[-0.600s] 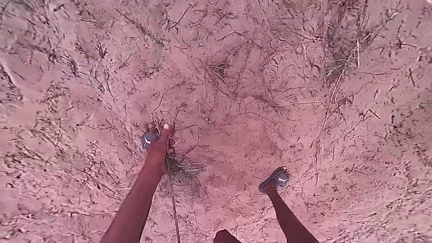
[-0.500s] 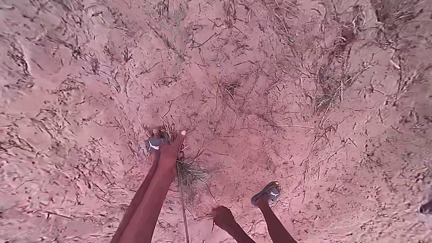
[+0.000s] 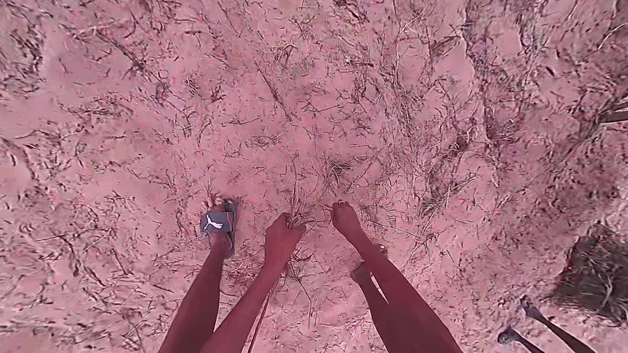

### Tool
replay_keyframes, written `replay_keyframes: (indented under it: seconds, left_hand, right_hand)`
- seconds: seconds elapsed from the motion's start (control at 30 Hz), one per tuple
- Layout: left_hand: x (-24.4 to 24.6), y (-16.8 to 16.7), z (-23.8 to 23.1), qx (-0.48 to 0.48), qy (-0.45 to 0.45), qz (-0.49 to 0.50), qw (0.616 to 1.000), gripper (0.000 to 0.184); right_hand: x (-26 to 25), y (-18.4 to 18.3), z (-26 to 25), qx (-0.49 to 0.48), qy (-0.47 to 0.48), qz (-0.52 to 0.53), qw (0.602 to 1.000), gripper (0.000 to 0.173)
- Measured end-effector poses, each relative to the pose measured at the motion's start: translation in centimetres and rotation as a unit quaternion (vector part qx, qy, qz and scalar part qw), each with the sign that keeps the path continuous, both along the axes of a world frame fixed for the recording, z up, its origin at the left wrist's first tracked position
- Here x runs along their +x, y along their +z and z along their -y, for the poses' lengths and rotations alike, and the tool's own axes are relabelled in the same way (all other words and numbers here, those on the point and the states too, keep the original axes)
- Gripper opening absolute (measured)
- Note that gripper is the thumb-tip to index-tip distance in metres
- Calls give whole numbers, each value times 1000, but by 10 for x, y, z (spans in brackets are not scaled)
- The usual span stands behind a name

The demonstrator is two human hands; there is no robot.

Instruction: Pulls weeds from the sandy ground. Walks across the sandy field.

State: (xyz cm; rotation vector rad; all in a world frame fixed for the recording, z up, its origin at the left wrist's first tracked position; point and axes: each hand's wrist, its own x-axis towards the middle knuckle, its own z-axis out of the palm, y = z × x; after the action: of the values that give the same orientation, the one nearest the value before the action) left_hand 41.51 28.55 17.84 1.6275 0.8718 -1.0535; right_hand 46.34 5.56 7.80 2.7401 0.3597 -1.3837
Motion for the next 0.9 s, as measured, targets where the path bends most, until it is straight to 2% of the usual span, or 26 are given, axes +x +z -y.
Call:
replay_keyframes:
  seconds: [0.1,0.17,0.2,0.23,0.3,0.37,0.4,0.43,0.5,0.6,0.7,0.73,0.83,0.9]
  left_hand:
    - [12,18,-1,68,-46,53,995,43]
    - [1,22,8,109,-50,73,990,41]
    - [-5,19,17,116,-57,74,989,40]
    - [-12,16,28,110,-69,62,990,39]
    - [-25,14,44,66,-93,29,993,42]
    - [-33,0,48,48,-123,43,990,53]
    - [-39,-7,47,54,-132,44,989,57]
    - [-44,-12,45,63,-137,39,988,57]
    - [-40,-16,43,84,-130,19,988,47]
    - [-29,-31,33,139,-125,-15,982,41]
    - [-24,-41,21,174,-128,-17,976,43]
    - [-20,-42,17,186,-125,-6,975,43]
    - [-4,-43,4,214,-99,8,972,45]
    - [0,-44,-7,219,-80,19,972,48]
  right_hand:
    - [49,-95,-5,82,-2,141,987,27]
    - [73,-133,-13,92,-104,196,971,37]
    - [79,-146,-11,87,-171,191,963,47]
    - [80,-158,-7,80,-227,163,957,64]
    - [63,-184,-1,57,-265,110,956,97]
    - [69,-202,3,64,-251,137,956,94]
    - [69,-205,6,70,-253,138,955,81]
    - [66,-206,10,75,-254,125,956,67]
    - [66,-205,12,77,-251,75,962,55]
    - [39,-190,1,121,-228,26,966,51]
    - [-54,-151,-10,132,-217,-94,963,32]
    - [-90,-133,-12,121,-192,-167,960,34]
    - [-209,-97,0,100,-121,-367,917,34]
    - [-265,-79,21,147,-117,-422,887,29]
